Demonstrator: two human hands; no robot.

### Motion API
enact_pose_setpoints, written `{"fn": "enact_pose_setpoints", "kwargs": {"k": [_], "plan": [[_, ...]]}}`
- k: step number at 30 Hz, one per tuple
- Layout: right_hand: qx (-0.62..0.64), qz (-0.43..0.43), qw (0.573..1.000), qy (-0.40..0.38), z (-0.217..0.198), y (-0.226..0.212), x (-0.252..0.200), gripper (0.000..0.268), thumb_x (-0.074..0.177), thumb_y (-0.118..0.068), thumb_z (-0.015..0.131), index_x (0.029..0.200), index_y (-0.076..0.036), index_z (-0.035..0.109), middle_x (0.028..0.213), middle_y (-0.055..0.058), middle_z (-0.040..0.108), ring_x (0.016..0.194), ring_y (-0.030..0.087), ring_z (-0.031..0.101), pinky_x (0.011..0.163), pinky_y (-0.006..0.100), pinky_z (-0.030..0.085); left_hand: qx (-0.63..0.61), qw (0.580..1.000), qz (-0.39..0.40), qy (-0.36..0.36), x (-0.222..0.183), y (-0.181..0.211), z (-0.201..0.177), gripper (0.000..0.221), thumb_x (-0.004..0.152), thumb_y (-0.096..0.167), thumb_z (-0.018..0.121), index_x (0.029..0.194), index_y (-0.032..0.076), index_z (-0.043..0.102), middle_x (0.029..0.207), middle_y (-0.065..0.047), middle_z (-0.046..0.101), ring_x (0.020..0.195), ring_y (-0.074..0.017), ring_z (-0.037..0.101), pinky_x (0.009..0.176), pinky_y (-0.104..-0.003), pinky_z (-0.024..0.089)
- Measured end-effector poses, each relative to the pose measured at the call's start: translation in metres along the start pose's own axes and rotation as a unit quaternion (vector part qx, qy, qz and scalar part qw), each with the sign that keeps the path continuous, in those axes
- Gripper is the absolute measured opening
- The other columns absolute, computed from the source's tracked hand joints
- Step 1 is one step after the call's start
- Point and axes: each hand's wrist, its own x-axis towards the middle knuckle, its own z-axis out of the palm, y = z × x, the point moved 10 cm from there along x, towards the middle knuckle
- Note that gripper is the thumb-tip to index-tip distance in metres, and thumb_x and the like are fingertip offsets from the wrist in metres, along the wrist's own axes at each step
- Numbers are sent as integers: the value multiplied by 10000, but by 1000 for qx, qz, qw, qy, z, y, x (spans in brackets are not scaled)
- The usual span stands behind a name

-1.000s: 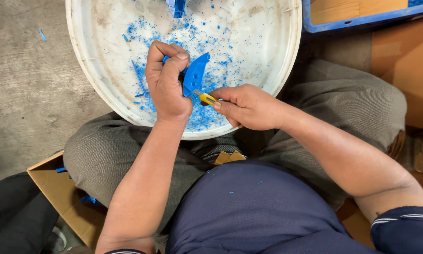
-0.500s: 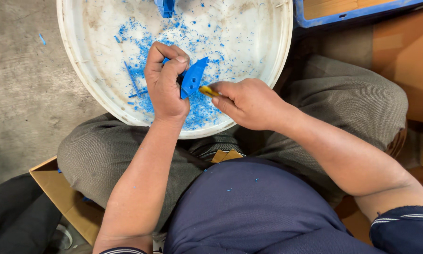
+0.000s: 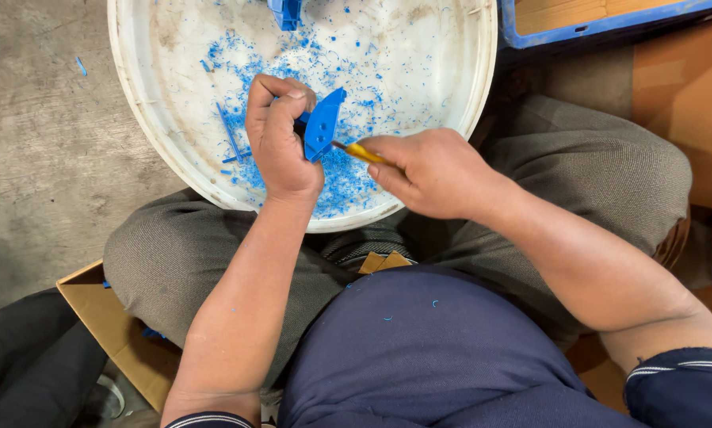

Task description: The person removes excess plastic from blue parts using a yellow cutter while holding the parts over a white lid.

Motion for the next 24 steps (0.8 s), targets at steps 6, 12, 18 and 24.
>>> {"fn": "enact_pose_setpoints", "kwargs": {"k": [6, 12, 18, 24], "plan": [[-86, -35, 995, 28, 2, -17, -1, 312, 963, -256, 633, 1249, -142, 685, 677, 59, 679, 585, 314, 661, 500, 464, 483, 42, 998, 29, 21, -4, 2, -4, 54, 962, 12, 516, 920, 32, 490, 835, -67, 537, 778, -139, 461, 742, -302, 426], [-124, -22, 990, 70, -6, -14, 0, 284, 998, -243, 626, 1244, -116, 688, 704, 56, 671, 607, 304, 664, 506, 453, 490, 41, 998, 32, 17, -5, 4, -1, 55, 973, 16, 508, 930, 36, 479, 834, -70, 528, 793, -143, 460, 748, -305, 421], [-98, -38, 992, 68, -9, -19, -4, 299, 969, -235, 642, 1240, -127, 709, 678, 58, 660, 590, 298, 658, 509, 450, 492, 11, 1000, 17, 16, -5, 5, -1, 27, 960, 69, 495, 958, 50, 476, 839, -87, 536, 793, -154, 472, 723, -302, 420], [-116, -42, 991, 57, -4, -26, -6, 324, 949, -234, 659, 1250, -122, 706, 656, 61, 644, 570, 298, 650, 493, 446, 482, 27, 999, 41, -16, -7, 7, 2, 39, 983, 55, 512, 978, 39, 477, 861, -93, 531, 778, -150, 467, 752, -303, 426]]}}
